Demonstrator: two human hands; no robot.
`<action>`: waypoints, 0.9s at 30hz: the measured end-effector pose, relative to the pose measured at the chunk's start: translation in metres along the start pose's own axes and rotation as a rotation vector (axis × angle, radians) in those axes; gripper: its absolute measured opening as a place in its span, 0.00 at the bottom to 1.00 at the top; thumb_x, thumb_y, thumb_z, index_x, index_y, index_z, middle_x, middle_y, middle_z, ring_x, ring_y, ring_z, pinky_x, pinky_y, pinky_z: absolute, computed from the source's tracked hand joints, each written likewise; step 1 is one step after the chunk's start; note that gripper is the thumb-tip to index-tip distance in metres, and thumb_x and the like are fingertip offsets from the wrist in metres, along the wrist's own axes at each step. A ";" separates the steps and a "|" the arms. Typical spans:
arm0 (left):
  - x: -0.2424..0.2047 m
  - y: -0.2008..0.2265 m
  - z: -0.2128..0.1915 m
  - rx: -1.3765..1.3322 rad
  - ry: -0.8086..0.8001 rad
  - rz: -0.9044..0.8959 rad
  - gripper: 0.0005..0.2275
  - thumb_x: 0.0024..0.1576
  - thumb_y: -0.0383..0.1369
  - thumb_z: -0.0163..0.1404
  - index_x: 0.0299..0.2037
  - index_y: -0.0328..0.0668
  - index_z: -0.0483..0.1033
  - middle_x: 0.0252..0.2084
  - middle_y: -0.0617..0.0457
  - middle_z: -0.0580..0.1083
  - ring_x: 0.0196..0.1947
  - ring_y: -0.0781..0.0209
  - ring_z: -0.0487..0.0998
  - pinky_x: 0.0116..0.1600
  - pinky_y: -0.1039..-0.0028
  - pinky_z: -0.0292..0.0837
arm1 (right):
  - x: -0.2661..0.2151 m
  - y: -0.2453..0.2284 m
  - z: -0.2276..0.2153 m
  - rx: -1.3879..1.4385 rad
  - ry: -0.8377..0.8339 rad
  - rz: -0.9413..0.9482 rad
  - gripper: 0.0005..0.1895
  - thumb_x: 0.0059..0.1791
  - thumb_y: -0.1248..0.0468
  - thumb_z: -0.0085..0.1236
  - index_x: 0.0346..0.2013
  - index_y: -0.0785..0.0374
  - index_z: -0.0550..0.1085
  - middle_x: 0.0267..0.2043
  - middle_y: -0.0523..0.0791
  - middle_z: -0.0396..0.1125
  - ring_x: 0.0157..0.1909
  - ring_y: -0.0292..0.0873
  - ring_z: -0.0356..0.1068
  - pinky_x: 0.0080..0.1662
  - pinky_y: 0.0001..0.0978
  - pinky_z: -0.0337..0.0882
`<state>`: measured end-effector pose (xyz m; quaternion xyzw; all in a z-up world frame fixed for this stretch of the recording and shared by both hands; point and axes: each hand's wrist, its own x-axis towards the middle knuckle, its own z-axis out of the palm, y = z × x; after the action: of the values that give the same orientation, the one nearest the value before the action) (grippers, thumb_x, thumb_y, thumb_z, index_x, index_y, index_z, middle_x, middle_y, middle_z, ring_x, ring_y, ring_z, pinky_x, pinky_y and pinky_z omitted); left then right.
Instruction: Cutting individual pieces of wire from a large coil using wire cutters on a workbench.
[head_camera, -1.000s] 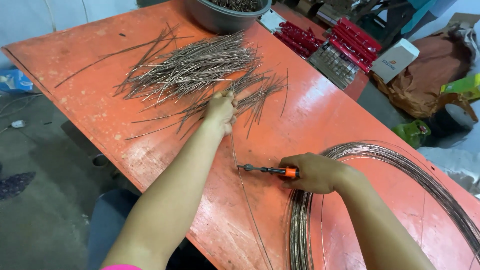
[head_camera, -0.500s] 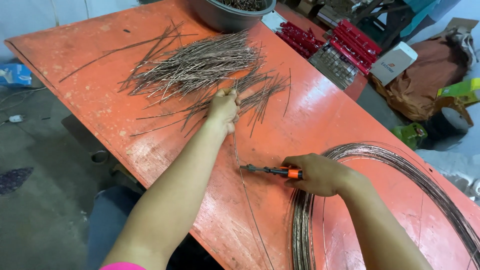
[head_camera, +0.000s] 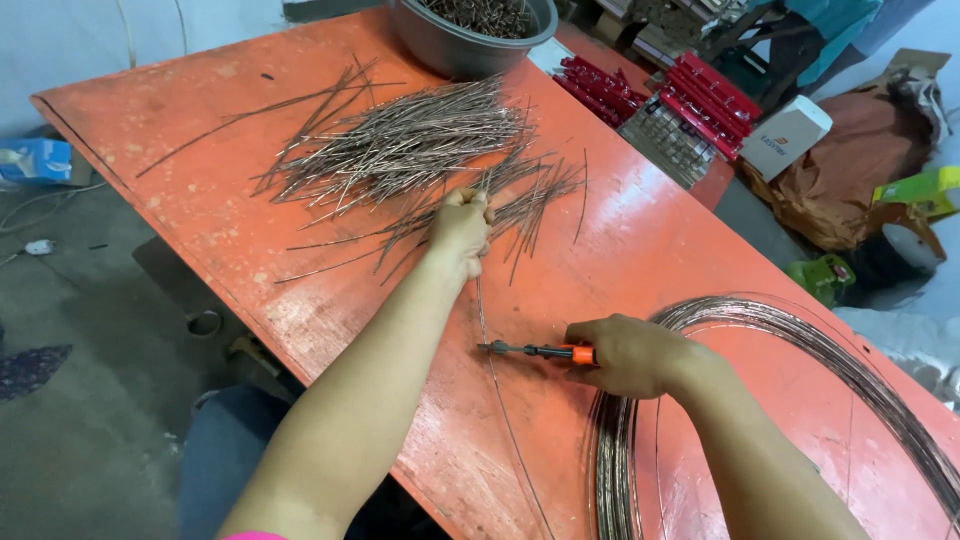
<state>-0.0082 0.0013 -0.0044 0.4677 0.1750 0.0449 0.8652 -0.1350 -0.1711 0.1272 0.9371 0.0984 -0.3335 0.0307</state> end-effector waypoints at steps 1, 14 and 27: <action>0.001 0.000 0.000 0.006 -0.003 -0.005 0.07 0.65 0.33 0.40 0.40 0.43 0.70 0.22 0.55 0.65 0.14 0.74 0.59 0.14 0.86 0.51 | -0.003 -0.005 -0.001 0.007 -0.002 0.003 0.24 0.48 0.46 0.58 0.57 0.42 0.73 0.54 0.43 0.75 0.60 0.51 0.71 0.60 0.48 0.72; 0.005 0.001 -0.008 0.078 0.002 -0.018 0.07 0.66 0.35 0.38 0.42 0.47 0.69 0.23 0.56 0.64 0.11 0.72 0.58 0.14 0.86 0.51 | -0.003 0.000 0.008 0.024 -0.077 -0.030 0.20 0.48 0.45 0.59 0.50 0.48 0.77 0.46 0.49 0.76 0.52 0.55 0.74 0.53 0.46 0.74; 0.039 0.013 -0.035 0.273 0.195 0.282 0.07 0.64 0.33 0.41 0.37 0.45 0.72 0.20 0.55 0.71 0.16 0.67 0.68 0.20 0.83 0.56 | -0.001 -0.001 0.016 0.126 -0.029 -0.035 0.22 0.47 0.44 0.59 0.46 0.55 0.78 0.44 0.55 0.74 0.50 0.58 0.74 0.51 0.45 0.73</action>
<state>0.0177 0.0457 -0.0213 0.5940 0.1949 0.1864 0.7579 -0.1459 -0.1722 0.1153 0.9304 0.0933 -0.3529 -0.0330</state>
